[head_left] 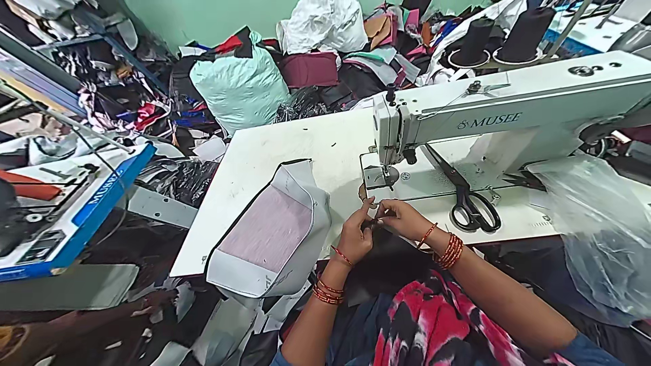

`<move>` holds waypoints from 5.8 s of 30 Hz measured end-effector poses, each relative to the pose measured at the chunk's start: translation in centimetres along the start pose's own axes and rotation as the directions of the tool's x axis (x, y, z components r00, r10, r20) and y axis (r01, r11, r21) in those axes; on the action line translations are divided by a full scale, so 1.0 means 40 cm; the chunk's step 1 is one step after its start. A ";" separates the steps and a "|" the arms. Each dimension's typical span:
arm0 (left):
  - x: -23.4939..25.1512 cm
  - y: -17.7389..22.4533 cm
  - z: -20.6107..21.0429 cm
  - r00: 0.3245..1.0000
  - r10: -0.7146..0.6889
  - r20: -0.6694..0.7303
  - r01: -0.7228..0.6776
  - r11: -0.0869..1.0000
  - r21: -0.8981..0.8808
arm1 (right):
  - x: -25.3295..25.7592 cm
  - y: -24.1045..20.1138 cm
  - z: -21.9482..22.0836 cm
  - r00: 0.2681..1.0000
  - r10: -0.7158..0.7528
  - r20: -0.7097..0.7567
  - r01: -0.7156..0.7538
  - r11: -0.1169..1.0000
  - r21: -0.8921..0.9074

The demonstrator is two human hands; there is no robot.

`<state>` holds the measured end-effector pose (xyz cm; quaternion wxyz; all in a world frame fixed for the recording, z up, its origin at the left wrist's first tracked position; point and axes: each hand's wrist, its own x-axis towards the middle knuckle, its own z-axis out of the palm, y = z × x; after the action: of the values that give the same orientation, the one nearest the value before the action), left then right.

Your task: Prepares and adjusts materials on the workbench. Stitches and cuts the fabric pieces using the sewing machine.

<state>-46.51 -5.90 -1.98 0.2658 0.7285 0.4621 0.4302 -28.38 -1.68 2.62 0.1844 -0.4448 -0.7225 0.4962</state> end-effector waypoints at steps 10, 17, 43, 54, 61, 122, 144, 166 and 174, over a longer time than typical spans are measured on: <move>0.007 -0.001 -0.002 0.999 -0.050 -0.002 0.049 0.997 -0.065 | 0.006 -0.004 0.016 1.000 0.001 0.001 -0.001 0.992 -0.127; 0.006 -0.001 -0.009 0.997 -0.068 0.026 0.069 0.997 -0.027 | 0.010 0.009 0.012 0.998 0.007 -0.069 -0.009 1.000 -0.021; 0.050 0.015 -0.050 0.935 -0.332 0.125 0.353 0.906 -0.232 | 0.004 0.003 0.013 0.993 0.009 -0.122 0.010 0.988 0.152; 0.059 0.019 -0.042 0.949 -0.285 0.132 0.314 0.888 -0.337 | 0.005 0.014 0.019 0.987 -0.012 -0.158 0.039 0.985 0.165; 0.048 0.027 -0.072 0.897 -0.371 0.239 0.433 0.848 -0.306 | 0.013 0.022 0.040 0.975 0.057 -0.215 -0.024 0.988 0.153; 0.385 0.460 -0.208 0.988 -0.119 0.093 0.004 0.633 0.774 | -0.288 -0.066 0.079 0.975 0.136 -0.178 0.050 0.645 0.763; -0.081 0.024 -0.075 0.936 -0.112 0.333 -0.022 0.927 0.374 | -0.147 0.038 0.104 0.907 -0.378 -0.186 0.262 0.851 -0.455; -0.081 0.070 -0.089 0.845 -0.305 0.439 0.090 0.891 0.445 | -0.141 0.067 0.133 0.825 -0.540 -0.166 0.392 0.759 -0.519; -0.087 0.061 -0.083 0.874 -0.263 0.407 0.068 0.898 0.434 | -0.106 0.054 0.072 0.915 -0.360 -0.182 0.266 0.877 -0.400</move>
<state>-49.00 -10.11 0.23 0.2462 0.8045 0.5278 0.1165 -27.14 -6.53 0.19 0.2664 -0.4067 -0.8357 0.2555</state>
